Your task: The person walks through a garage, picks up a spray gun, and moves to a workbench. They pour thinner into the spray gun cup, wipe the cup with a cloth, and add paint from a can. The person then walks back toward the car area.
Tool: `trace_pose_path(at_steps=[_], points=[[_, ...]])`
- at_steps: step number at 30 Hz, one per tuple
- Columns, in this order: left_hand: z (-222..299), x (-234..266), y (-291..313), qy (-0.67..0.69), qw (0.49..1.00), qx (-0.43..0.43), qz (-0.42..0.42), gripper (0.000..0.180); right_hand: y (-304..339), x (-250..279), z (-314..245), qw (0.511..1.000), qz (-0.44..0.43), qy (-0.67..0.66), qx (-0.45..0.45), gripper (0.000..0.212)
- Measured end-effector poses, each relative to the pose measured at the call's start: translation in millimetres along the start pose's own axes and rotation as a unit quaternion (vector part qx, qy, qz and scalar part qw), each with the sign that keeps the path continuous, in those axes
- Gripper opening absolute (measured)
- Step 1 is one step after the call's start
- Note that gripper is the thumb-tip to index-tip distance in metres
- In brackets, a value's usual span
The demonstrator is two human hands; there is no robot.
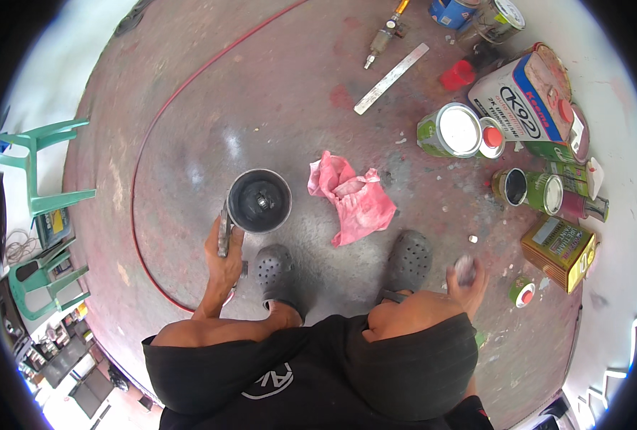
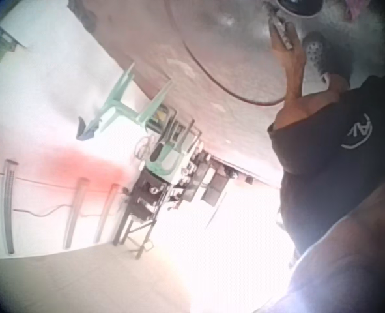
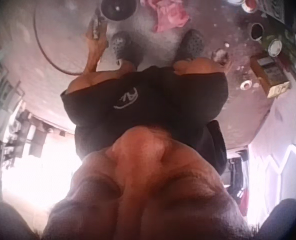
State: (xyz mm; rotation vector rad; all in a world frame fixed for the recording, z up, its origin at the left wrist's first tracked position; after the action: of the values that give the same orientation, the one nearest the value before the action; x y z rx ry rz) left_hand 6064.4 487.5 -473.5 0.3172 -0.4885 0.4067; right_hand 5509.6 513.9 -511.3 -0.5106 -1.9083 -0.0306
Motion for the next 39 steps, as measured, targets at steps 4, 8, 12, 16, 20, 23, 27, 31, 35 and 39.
trace_pose_path(at_steps=[4, 8, 12, 16, 20, 23, 27, 31, 35, 39], points=[[8.5, -2.8, 0.0, 0.032, 0.999, -0.037, -0.01, 0.044, -95.8, 13.2, -169.7, 0.953, -0.184, -0.239, 0.037, 0.079], [21.9, -11.4, 0.0, 0.025, 0.997, -0.069, -0.014, 0.045, -113.0, 27.3, -320.0, 0.86, -0.209, -0.302, 0.353, 0.083], [39.8, -8.7, 0.0, 0.002, 0.998, -0.05, -0.034, 0.044, -91.2, 2.0, -389.1, 0.782, -0.261, -0.346, 0.448, 0.083], [44.9, -3.4, 0.6, 0.01, 0.998, -0.06, -0.019, 0.044, -73.8, -7.5, -404.0, 0.741, -0.338, -0.35, 0.463, 0.083], [44.0, -4.5, -0.2, 0.005, 0.999, -0.052, -0.016, 0.044, -63.5, -15.0, -405.4, 0.74, -0.312, -0.347, 0.484, 0.081], [44.1, -1.7, -5.1, 0.018, 0.999, -0.03, -0.02, 0.045, -66.5, -14.0, -418.9, 0.748, -0.274, -0.21, 0.567, 0.081], [53.0, 4.1, -13.2, -0.007, 0.998, -0.068, 0.01, 0.043, -81.1, 18.1, -439.7, 0.742, -0.175, -0.241, 0.601, 0.076], [51.2, -0.4, -28.2, 0.002, 0.997, -0.074, 0.005, 0.041, -103.2, 0.1, -447.1, 0.741, -0.189, -0.274, 0.583, 0.064], [63.5, 24.9, -57.7, 0.052, 0.989, -0.112, 0.08, 0.039, -144.2, -10.2, -427.5, 0.788, -0.162, -0.534, 0.26, 0.057], [126.9, 55.6, -103.3, 0.157, 0.978, 0.005, 0.134, 0.043, -90.9, -76.4, -433.7, 0.767, -0.356, -0.27, 0.46, 0.069]])
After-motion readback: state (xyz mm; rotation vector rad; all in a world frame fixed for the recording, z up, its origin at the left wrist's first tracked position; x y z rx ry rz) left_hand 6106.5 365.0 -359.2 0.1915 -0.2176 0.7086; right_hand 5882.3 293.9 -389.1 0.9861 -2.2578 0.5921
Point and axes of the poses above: each hand's wrist, its own y-axis away from the middle knuckle, its own x-axis out of the back of the hand, z = x × y, the point moved 7 cm from there along -y, towards the middle knuckle, and after that the axes turned 5 degrees about z, right-handed, at the moved point
